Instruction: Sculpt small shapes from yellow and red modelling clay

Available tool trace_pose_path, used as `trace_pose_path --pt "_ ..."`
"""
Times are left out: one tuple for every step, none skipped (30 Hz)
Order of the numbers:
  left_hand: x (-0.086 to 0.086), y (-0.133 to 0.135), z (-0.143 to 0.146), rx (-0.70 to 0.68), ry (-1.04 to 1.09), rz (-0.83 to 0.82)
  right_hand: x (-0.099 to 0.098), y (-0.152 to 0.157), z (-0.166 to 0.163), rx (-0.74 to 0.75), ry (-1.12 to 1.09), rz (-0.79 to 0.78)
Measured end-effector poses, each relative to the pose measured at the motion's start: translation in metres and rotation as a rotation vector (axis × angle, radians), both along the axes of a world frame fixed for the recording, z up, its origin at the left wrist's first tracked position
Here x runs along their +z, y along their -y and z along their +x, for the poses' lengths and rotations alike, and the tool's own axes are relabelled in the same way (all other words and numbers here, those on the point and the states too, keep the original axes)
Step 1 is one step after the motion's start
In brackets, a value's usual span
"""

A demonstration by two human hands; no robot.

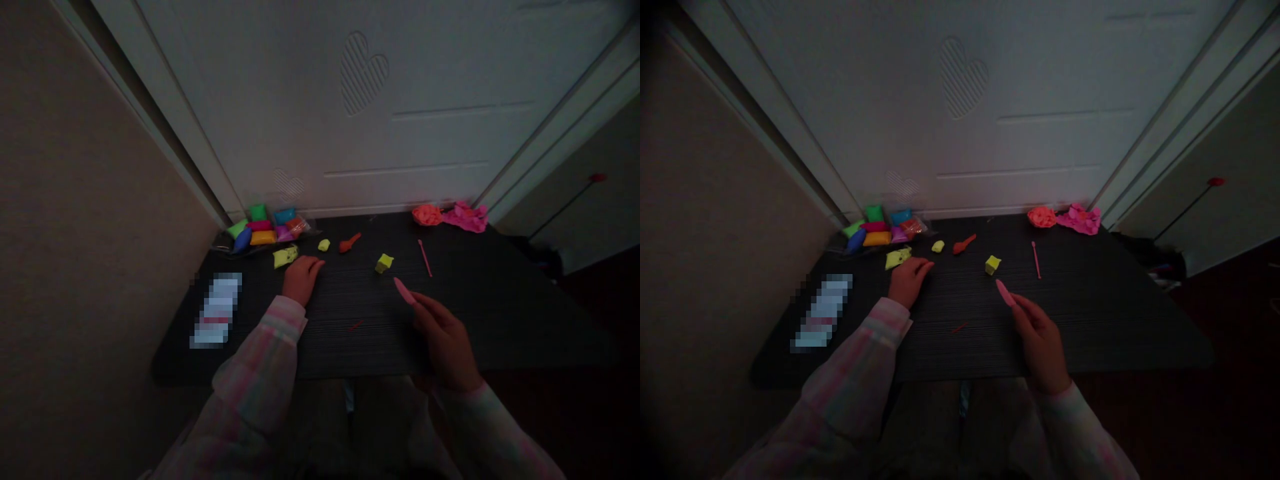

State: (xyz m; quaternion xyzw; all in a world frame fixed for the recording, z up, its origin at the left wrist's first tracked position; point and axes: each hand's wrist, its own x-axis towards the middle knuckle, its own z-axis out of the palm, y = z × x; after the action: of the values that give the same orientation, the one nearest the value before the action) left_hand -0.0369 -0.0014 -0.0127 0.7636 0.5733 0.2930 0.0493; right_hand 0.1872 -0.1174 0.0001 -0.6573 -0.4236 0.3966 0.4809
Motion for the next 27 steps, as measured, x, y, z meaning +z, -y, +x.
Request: trace_pose_path --pt "0.000 0.000 0.000 -0.010 -0.007 0.006 0.000 -0.002 0.000 0.092 0.112 0.009" --pt "-0.001 -0.001 0.000 -0.023 -0.016 0.005 0.000 -0.004 0.001 0.189 0.241 0.030" --pt "-0.002 -0.002 0.000 -0.036 -0.025 0.003 0.000 -0.008 0.003 0.278 0.377 0.063" --pt "-0.002 -0.002 0.000 -0.048 -0.035 -0.001 -0.001 -0.011 0.006 0.351 0.511 0.099" --pt "-0.003 -0.002 0.000 -0.060 -0.044 -0.002 -0.002 -0.015 0.009 0.401 0.631 0.135" --pt "-0.003 -0.002 0.000 -0.072 -0.052 -0.003 -0.003 -0.019 0.012 0.428 0.730 0.163" --pt "-0.004 -0.003 0.000 -0.085 -0.064 -0.003 -0.004 -0.022 0.015 0.440 0.803 0.184" --pt "-0.004 -0.003 0.000 -0.098 -0.080 -0.002 -0.005 -0.025 0.018 0.440 0.855 0.204" --pt "-0.004 -0.003 0.000 -0.110 -0.097 0.000 -0.006 -0.026 0.020 0.419 0.897 0.230" --pt "-0.005 -0.003 0.000 -0.119 -0.112 0.001 -0.006 -0.026 0.020 0.386 0.936 0.265" --pt "-0.005 -0.003 0.000 -0.125 -0.124 0.002 -0.005 -0.025 0.019 0.358 0.976 0.307" --pt "-0.005 -0.003 0.000 -0.130 -0.133 0.002 -0.003 -0.023 0.015 0.351 1.010 0.354" --pt "-0.005 -0.003 0.001 -0.130 -0.137 0.001 0.000 -0.020 0.010 0.373 1.040 0.400" --pt "-0.004 -0.003 0.001 -0.127 -0.136 -0.001 0.004 -0.018 0.003 0.429 1.067 0.437" --pt "-0.004 -0.003 0.001 -0.125 -0.139 -0.003 0.008 -0.016 -0.004 0.515 1.084 0.462" --pt "-0.004 -0.003 0.001 -0.123 -0.142 -0.005 0.013 -0.014 -0.012 0.611 1.102 0.471" --pt "-0.004 -0.003 0.001 -0.120 -0.143 -0.005 0.016 -0.014 -0.020 0.701 1.120 0.455" --pt "-0.004 -0.003 0.001 -0.119 -0.142 -0.006 0.020 -0.015 -0.027 0.767 1.134 0.439" --pt "-0.004 -0.003 0.001 -0.118 -0.141 -0.007 0.022 -0.016 -0.032 0.825 1.145 0.421" --pt "-0.004 -0.003 0.001 -0.120 -0.139 -0.008 0.023 -0.018 -0.036 0.867 1.152 0.404" --pt "-0.004 -0.003 0.001 -0.120 -0.137 -0.009 0.024 -0.021 -0.039 0.898 1.156 0.392" --pt "-0.004 -0.003 0.001 -0.121 -0.135 -0.009 0.025 -0.023 -0.041 0.921 1.159 0.381" --pt "-0.004 -0.003 0.001 -0.125 -0.133 -0.010 0.025 -0.025 -0.042 0.940 1.162 0.373" --pt "-0.005 -0.003 0.001 -0.128 -0.132 -0.009 0.025 -0.027 -0.043 0.955 1.164 0.369" --pt "-0.005 -0.003 0.001 -0.129 -0.131 -0.007 0.025 -0.028 -0.043 0.968 1.166 0.367" --pt "-0.005 -0.003 0.001 -0.131 -0.129 -0.004 0.026 -0.029 -0.042 0.980 1.166 0.369" --pt "-0.006 -0.003 0.001 -0.132 -0.126 -0.002 0.026 -0.030 -0.042 0.991 1.162 0.372"
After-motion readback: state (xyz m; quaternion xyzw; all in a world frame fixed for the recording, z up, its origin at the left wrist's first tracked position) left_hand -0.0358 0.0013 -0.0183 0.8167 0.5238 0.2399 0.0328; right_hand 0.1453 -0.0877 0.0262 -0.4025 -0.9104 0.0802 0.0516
